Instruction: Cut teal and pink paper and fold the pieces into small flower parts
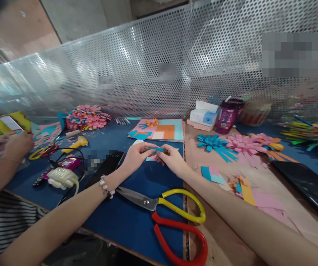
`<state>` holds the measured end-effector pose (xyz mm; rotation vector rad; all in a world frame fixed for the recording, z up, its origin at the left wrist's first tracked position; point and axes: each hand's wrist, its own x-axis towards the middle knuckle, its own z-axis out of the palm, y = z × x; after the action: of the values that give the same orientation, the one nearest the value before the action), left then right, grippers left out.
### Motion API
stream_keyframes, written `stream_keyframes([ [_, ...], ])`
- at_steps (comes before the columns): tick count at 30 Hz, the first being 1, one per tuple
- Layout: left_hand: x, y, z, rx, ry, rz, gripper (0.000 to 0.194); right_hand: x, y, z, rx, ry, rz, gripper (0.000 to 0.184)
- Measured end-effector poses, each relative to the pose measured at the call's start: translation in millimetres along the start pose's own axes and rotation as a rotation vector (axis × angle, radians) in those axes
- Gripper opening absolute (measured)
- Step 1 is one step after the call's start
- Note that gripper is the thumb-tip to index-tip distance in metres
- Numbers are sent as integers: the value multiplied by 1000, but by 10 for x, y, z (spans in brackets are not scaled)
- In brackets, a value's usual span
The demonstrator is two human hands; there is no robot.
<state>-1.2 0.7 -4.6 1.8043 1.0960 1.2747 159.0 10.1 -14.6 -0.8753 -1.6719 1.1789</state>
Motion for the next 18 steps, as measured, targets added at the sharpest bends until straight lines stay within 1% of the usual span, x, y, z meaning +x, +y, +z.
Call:
stream_keyframes([
  [7,-19,17,-13,132,58,52,21,-9,29,-24,-71,-64,-25,23],
  [13,-25,38,-4,100,54,48,20,-14,37,-23,-118,-71,-41,25],
  [18,-33,45,10,67,52,38,24,-35,-7,-16,-140,-45,-49,25],
])
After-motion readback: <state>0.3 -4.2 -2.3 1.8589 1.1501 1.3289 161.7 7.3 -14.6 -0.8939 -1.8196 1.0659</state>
